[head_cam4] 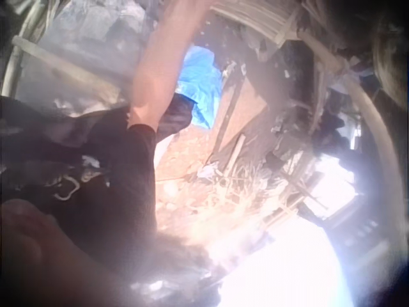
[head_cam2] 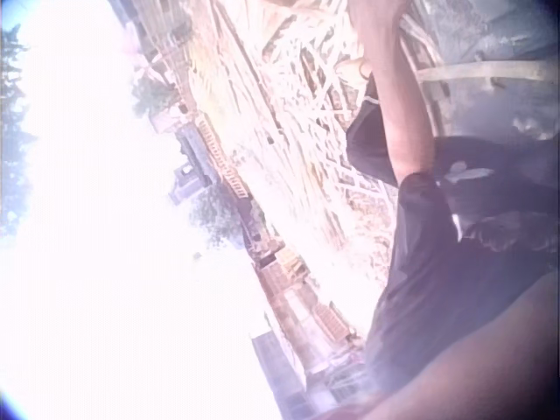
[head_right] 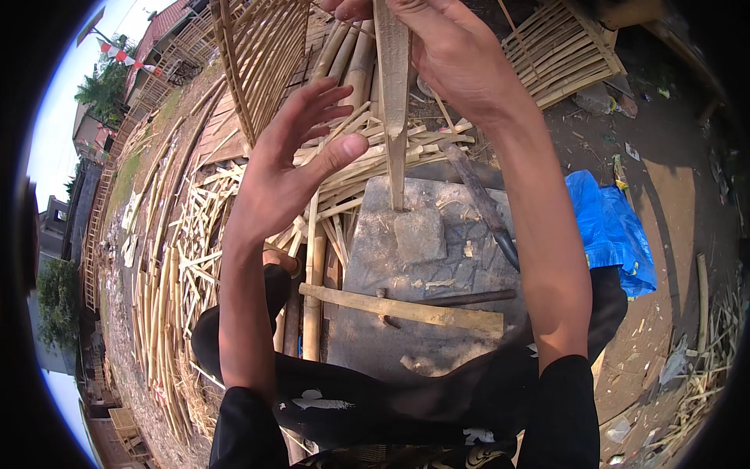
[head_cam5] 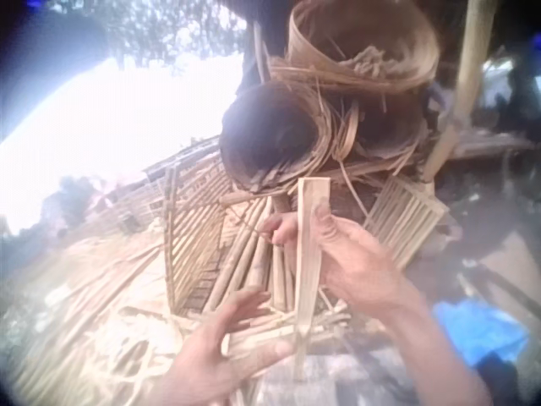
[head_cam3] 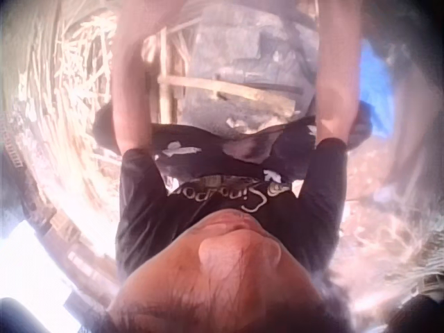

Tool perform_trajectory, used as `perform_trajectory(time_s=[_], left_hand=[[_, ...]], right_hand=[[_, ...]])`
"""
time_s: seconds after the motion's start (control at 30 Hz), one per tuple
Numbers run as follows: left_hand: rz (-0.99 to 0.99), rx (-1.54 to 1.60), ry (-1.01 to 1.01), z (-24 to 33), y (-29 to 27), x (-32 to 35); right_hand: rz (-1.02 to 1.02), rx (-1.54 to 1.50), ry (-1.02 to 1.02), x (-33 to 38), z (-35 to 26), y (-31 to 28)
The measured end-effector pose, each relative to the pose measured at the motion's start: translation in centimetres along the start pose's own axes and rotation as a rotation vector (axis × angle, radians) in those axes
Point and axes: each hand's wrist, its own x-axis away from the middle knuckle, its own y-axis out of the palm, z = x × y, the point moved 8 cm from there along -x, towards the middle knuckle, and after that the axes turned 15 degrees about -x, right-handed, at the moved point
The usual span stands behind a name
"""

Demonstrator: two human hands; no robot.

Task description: The person constructs a bamboo frame by hammering a nail into the intersection of two bamboo strips and using a large knife to whittle and prepare additional bamboo pieces.

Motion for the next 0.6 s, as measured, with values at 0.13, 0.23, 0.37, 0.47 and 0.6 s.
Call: perform_trajectory(time_s=[0.13,0.23,0.37,0.47,0.6], left_hand=[[-0.079,0.118,0.024,-1.4,-0.3,-4.0],[-0.054,0.191,-0.057,-3.7,0.8,-4.0],[0.173,0.186,-0.204,-6.7,-2.6,-0.3],[0.374,0.236,-0.198,-7.5,-4.9,1.2],[0.494,0.518,-0.043,-9.5,-8.8,0.0]], right_hand=[[-0.029,0.220,0.202,-3.0,1.1,5.4],[0.017,0.325,0.256,-1.4,3.6,2.6],[0.299,1.219,0.636,10.7,5.0,-5.8],[0.304,1.345,1.325,28.3,11.6,-12.5],[0.502,1.489,1.204,37.1,13.8,-12.0]])
